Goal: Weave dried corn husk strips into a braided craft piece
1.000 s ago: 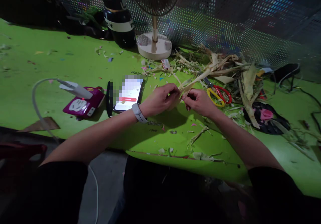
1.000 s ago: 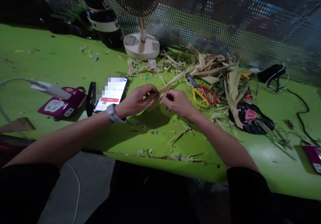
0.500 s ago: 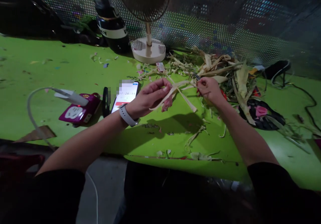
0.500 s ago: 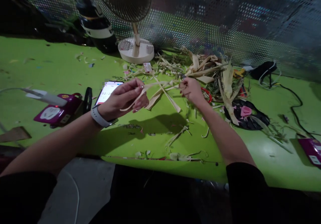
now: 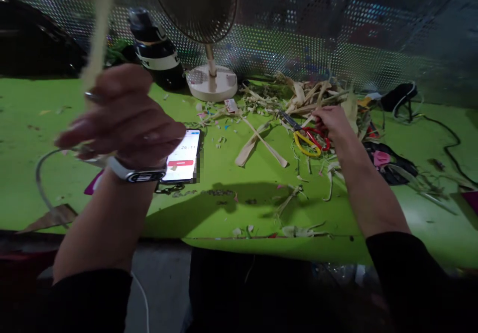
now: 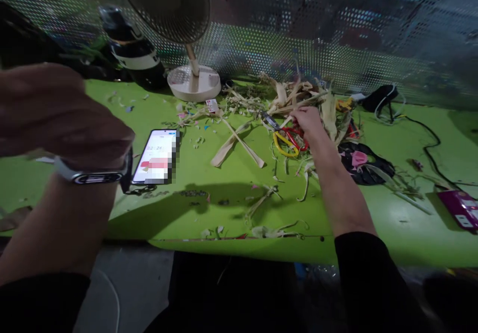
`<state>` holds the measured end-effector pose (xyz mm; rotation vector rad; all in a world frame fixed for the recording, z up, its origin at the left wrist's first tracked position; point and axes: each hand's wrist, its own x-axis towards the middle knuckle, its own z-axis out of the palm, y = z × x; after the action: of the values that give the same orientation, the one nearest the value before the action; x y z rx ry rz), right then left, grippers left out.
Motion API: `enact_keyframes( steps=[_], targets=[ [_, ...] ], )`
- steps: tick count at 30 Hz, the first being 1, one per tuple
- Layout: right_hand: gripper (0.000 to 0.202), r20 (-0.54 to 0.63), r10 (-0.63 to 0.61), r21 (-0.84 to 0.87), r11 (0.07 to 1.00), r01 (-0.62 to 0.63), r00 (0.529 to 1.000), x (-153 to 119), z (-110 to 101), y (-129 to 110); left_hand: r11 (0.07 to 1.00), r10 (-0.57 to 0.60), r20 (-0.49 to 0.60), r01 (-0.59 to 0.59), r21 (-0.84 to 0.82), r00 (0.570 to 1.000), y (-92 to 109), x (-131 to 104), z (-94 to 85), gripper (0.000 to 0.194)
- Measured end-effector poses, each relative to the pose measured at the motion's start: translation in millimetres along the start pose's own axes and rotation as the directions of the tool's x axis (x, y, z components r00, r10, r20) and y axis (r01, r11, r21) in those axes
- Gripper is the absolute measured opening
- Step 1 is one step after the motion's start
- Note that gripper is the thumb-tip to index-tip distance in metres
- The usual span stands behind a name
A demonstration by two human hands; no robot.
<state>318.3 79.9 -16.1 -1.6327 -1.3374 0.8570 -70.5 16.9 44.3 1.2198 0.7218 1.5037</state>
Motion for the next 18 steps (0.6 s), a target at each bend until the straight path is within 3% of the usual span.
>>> enact_keyframes(
  steps=[2,3,4,5,7,10,13,18],
  targets=[
    [0.017,-0.083,0.099,0.092,0.992,-0.091,0.992,-11,9,-12,0.997,-0.062,0.071,0.059,0.048,0.996,-4,2,0.9,0.018],
    [0.013,-0.03,0.115,0.152,0.982,-0.11,0.993,-18,17,-19,0.994,-0.094,0.104,0.088,0.066,0.99,-10,2,3.6,0.012],
    [0.011,0.06,0.101,0.189,0.976,-0.111,0.993,-26,26,-27,0.99,-0.122,0.119,0.113,0.083,0.985,-19,1,7.7,0.009],
    [0.01,0.186,0.082,0.206,0.971,-0.121,0.979,-35,36,-33,0.962,-0.256,0.205,0.229,0.147,0.945,-29,-1,12.8,0.009],
    [0.015,0.395,0.066,0.206,0.966,-0.158,0.916,-54,57,-44,0.915,-0.397,0.237,0.362,0.177,0.887,-51,-7,24.5,0.009],
    [0.029,0.56,0.084,0.156,0.966,-0.205,0.824,-77,82,-50,0.884,-0.46,0.217,0.422,0.201,0.861,-75,-22,40.0,0.009],
    [0.034,0.615,0.052,0.115,0.981,-0.154,0.787,-92,96,-49,0.842,-0.536,0.232,0.495,0.215,0.812,-81,-33,49.0,0.012],
    [0.037,0.587,0.047,0.089,0.988,-0.122,0.808,-99,108,-44,0.825,-0.563,0.31,0.541,0.161,0.766,-80,-42,54.1,0.011]
  ],
)
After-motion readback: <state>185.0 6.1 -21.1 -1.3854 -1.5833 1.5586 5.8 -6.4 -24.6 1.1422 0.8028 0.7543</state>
